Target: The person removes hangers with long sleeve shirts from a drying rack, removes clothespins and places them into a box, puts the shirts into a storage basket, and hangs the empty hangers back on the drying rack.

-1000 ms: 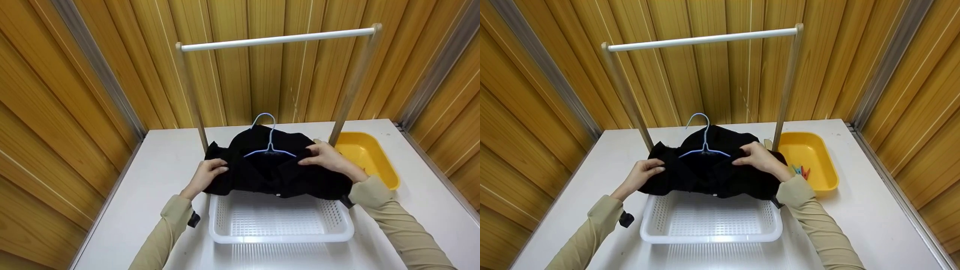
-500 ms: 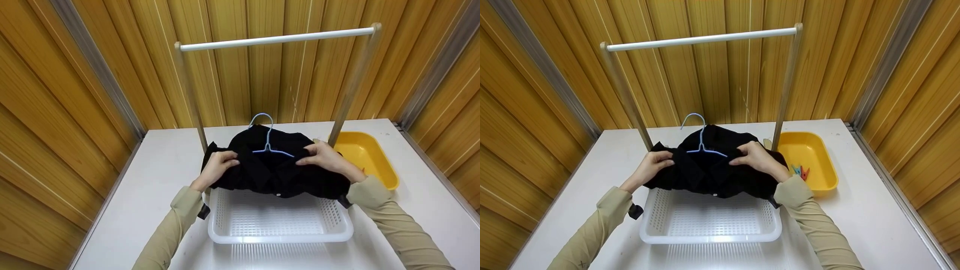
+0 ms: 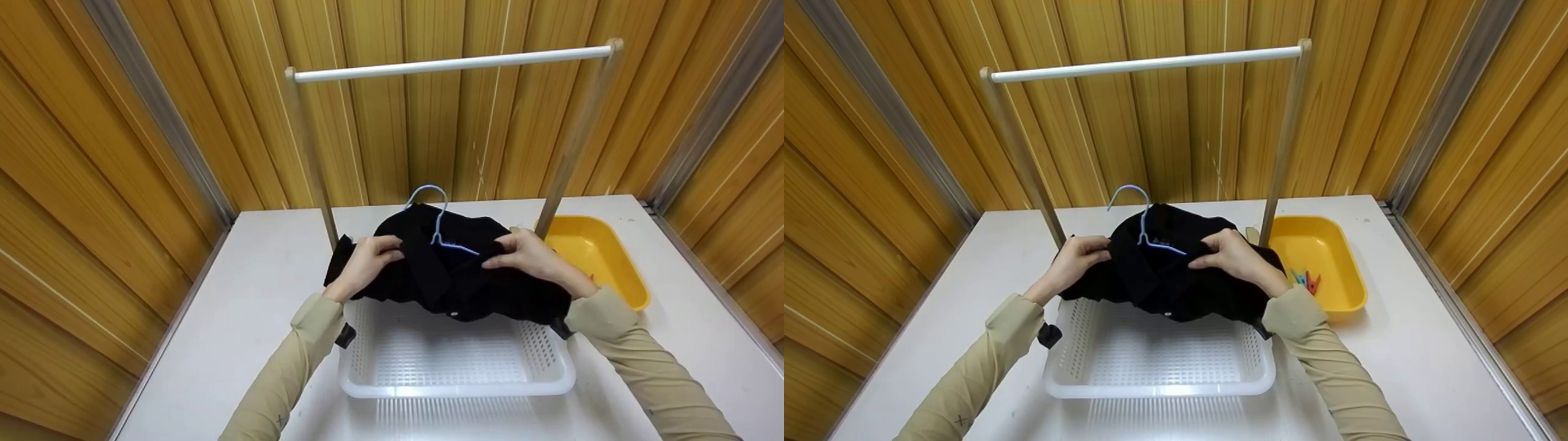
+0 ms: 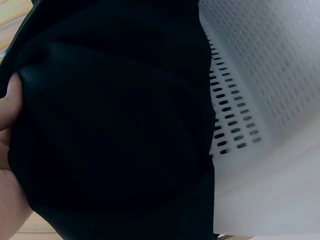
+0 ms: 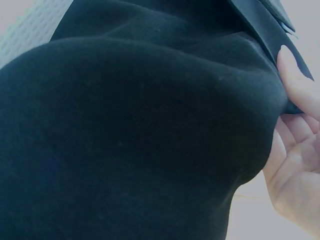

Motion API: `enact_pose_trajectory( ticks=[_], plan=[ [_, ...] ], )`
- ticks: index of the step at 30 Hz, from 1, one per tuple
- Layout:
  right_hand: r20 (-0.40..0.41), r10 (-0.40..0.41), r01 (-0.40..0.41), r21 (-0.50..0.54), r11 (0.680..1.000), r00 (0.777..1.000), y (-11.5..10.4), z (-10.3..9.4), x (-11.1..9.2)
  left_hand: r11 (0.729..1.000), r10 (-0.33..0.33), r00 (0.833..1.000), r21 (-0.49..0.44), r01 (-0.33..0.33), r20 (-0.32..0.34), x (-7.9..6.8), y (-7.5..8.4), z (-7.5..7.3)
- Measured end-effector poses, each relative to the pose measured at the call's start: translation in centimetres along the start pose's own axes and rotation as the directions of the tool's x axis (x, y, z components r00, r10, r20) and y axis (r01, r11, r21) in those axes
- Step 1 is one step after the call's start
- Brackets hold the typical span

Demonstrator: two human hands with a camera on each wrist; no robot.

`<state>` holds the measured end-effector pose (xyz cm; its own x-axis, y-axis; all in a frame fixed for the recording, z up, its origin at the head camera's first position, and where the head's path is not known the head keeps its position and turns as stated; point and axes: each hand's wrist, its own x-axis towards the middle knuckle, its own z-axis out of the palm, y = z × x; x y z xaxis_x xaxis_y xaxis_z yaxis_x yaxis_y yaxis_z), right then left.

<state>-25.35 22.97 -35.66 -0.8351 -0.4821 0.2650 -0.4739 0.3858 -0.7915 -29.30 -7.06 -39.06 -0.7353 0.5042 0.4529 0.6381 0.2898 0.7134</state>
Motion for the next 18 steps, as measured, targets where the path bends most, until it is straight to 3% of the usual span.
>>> enact_pose_trajectory(
  ticks=[6, 12, 18],
  plan=[
    [0.004, -0.011, 0.011, -0.009, 1.000, 1.000, -0.3, 0.2, 0.2, 0.998, -0.005, 0.999, 0.058, 0.008, -0.038, -0.4, 0.2, -0.1],
    [-0.003, -0.039, 0.039, 0.001, 0.999, 0.999, -0.3, 0.2, 0.4, 0.990, 0.047, 0.992, 0.135, -0.031, -0.117, -0.5, 0.4, -0.5],
    [-0.032, -0.070, 0.070, 0.024, 0.997, 0.997, 1.8, -0.3, 0.5, 0.988, 0.046, 0.986, 0.153, -0.022, -0.158, -0.6, 0.6, -1.2]
  ],
)
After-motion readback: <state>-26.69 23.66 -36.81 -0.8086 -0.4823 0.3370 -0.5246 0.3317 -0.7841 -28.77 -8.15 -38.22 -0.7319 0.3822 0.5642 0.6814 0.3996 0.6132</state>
